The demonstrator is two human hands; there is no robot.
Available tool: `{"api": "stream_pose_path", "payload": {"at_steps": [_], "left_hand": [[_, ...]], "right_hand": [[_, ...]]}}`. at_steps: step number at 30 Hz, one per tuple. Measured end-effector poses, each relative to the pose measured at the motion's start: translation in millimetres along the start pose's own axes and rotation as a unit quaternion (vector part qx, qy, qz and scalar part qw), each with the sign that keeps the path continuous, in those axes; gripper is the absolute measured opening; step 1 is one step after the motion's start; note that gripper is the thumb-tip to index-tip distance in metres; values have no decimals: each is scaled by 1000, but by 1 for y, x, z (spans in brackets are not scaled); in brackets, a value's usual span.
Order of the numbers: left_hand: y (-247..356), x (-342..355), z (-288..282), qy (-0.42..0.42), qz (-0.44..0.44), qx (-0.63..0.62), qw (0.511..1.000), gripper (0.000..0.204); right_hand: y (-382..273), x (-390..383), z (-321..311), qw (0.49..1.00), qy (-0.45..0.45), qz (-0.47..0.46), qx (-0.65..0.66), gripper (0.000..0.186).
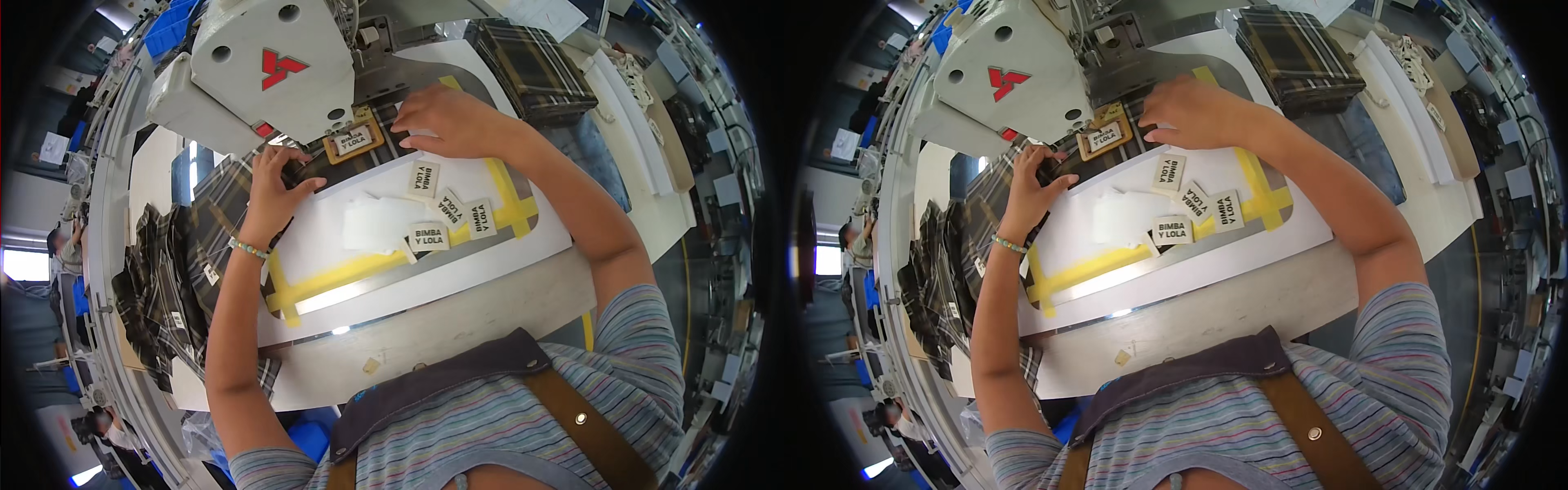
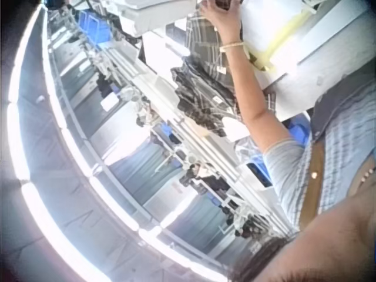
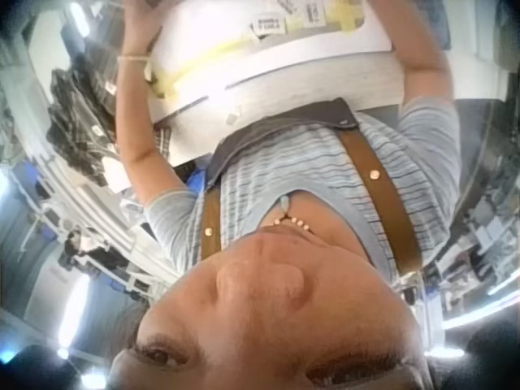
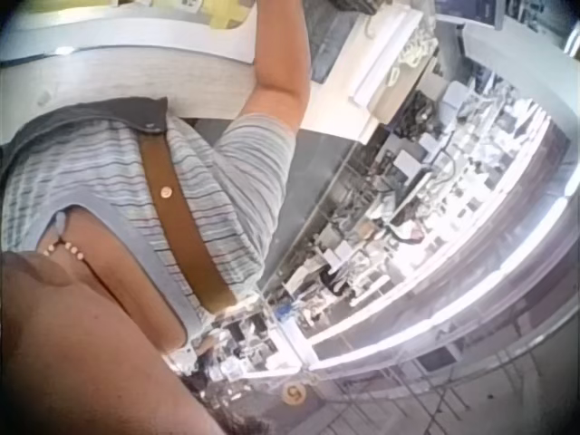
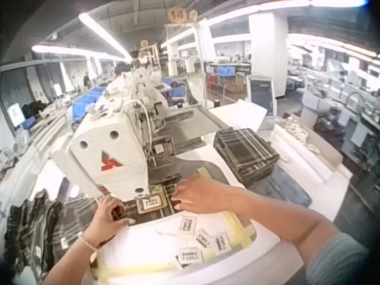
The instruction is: The person is sewing brand labels onto plaid fabric pieces using an industrial sewing machine. They repeatedly pick up a fabric piece, place a label on it, and guide it through the machine to stitch the label in place. The finished pieces are stacked on the table.
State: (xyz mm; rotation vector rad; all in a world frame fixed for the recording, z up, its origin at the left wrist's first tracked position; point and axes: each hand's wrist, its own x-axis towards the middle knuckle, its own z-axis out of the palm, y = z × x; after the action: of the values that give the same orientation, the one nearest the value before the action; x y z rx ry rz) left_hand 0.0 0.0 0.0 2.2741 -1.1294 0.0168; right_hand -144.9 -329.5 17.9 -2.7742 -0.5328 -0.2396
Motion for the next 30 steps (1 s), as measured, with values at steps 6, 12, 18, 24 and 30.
{"api": "stream_pose_path", "payload": {"at_steps": [6, 12, 18, 24, 30], "left_hand": [[14, 5, 18, 52, 25, -4, 998, 25], [12, 5, 23, 65, 21, -74, 995, 17], [22, -21, 0, 31, 90, -98, 991, 19], [13, -78, -65, 29, 104, 108, 988, 25], [-15, -110, -104, 33, 12, 197, 980, 34]], "right_hand": [[-26, -6, -17, 999, -15, 22, -31, 37], [-19, -11, 13, 991, 106, -36, -79, 15], [-43, -15, 1, 982, 104, -149, -56, 6], [-53, -21, 2, 975, 148, -159, -53, 8], [-37, -35, -22, 987, 131, -87, -36, 10]]}}
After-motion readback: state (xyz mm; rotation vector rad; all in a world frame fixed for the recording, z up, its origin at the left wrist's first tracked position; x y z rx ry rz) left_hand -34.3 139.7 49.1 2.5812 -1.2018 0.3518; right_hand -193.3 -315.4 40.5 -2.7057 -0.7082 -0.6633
